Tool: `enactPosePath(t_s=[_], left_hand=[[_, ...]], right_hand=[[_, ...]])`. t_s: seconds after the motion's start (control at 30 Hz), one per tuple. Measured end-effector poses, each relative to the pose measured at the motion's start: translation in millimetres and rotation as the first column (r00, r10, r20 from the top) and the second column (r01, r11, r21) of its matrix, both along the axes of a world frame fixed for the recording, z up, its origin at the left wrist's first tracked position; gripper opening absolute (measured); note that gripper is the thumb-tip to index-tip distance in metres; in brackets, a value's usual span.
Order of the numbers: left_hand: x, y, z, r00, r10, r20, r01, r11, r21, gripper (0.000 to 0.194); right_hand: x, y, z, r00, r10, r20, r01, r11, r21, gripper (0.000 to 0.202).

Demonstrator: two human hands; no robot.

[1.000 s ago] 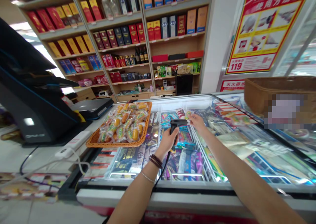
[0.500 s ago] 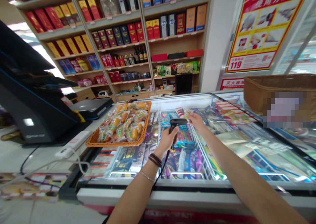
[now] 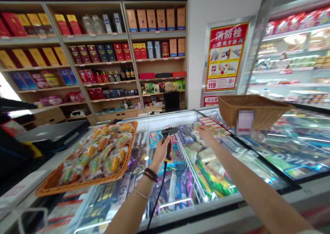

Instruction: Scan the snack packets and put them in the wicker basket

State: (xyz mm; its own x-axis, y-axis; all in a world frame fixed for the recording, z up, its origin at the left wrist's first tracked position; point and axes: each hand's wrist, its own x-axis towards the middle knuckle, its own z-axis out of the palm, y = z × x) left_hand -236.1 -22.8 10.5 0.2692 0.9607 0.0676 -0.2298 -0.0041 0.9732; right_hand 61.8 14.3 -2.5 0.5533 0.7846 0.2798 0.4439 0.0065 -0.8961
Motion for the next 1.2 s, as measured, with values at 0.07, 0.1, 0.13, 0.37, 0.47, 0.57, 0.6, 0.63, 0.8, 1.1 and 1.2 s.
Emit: enactPosePath(t_s=[0.07, 0.1, 0.13, 0.37, 0.47, 0.57, 0.6, 0.63, 0.8, 1.1, 1.2], left_hand=[[15, 0, 1.0, 1.0, -0.028, 0.009, 0.028, 1.0, -0.009, 0.075], [21, -1, 0.3, 0.999, -0.045, 0.009, 0.045, 0.999, -0.016, 0.077], [25, -2, -0.9, 0.998, -0.065, 0.007, 0.065, 0.998, -0.021, 0.079], [13, -9, 1.4, 0.998, -0.068, 0.009, 0.067, 0.998, 0.011, 0.077], [-15, -7, 17.0, 0.998, 0.042, 0.036, -0.043, 0.998, 0.036, 0.072], [-57, -6, 38.0, 0.986, 0.159, 0.049, -0.162, 0.984, 0.071, 0.069], [-73, -7, 45.2, 0.979, 0.199, 0.05, -0.203, 0.976, 0.083, 0.068], [-90, -9, 52.1, 0.97, 0.239, 0.052, -0.243, 0.966, 0.093, 0.068], [-172, -26, 73.0, 0.901, 0.421, 0.103, -0.431, 0.894, 0.118, 0.072], [-242, -42, 41.5, 0.811, 0.584, 0.029, -0.584, 0.808, 0.078, 0.076], [-245, -41, 34.7, 0.798, 0.6, 0.045, -0.602, 0.797, 0.041, 0.073]], right_hand=[[27, -8, 7.5, 0.99, -0.096, 0.104, 0.103, 0.993, -0.062, 0.034], [38, -12, 10.0, 0.975, -0.133, 0.178, 0.152, 0.983, -0.099, 0.027], [46, -17, 11.2, 0.95, -0.158, 0.271, 0.196, 0.973, -0.123, 0.018], [62, -23, -9.9, 0.764, -0.281, 0.582, 0.3, 0.952, 0.065, 0.03], [35, 0, -15.6, 0.814, -0.252, 0.523, 0.206, 0.968, 0.144, 0.031], [-25, 34, -10.1, 0.875, -0.133, 0.466, 0.05, 0.981, 0.187, 0.033], [-51, 44, -6.1, 0.889, -0.077, 0.45, -0.014, 0.981, 0.195, 0.034], [-80, 53, -1.5, 0.899, -0.016, 0.438, -0.082, 0.975, 0.204, 0.035], [-233, 73, 24.3, 0.817, 0.353, 0.456, -0.471, 0.865, 0.173, 0.048], [-369, 56, 50.6, 0.297, 0.6, 0.743, -0.709, 0.66, -0.249, 0.066], [-363, 55, 49.3, 0.279, 0.563, 0.778, -0.638, 0.714, -0.288, 0.053]])
